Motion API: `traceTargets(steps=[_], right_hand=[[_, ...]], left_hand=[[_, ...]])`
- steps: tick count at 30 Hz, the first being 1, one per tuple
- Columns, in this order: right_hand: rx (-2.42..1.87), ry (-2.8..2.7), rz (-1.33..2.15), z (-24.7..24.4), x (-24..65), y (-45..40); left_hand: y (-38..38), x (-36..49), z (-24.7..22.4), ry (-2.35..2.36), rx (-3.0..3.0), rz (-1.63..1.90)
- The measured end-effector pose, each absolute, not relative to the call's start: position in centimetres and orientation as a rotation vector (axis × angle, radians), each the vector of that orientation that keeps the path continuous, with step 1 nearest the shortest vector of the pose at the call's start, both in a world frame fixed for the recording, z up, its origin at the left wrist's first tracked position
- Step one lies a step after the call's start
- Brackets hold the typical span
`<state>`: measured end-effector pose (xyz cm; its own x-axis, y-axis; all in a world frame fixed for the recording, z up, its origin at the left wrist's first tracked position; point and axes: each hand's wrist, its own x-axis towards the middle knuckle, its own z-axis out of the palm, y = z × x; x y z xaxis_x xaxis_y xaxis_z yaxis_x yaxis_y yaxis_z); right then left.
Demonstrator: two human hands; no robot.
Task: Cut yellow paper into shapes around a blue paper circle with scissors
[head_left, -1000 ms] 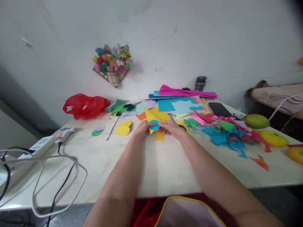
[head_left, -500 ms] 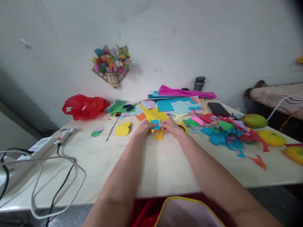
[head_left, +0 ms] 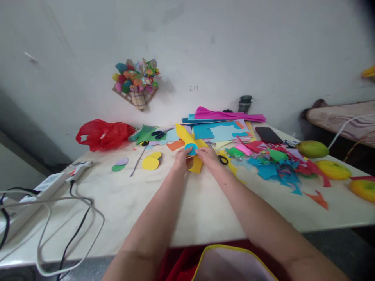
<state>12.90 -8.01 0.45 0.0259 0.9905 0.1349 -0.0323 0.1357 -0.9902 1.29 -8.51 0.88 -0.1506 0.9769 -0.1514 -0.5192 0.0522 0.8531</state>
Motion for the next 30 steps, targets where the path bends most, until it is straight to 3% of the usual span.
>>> traceTargets(steps=[30], right_hand=[[-1.08,-1.035,1.197,0.4,11.5,-8.6]], left_hand=[[-9.1,4.3,0.0,0.779,0.317,1.63]])
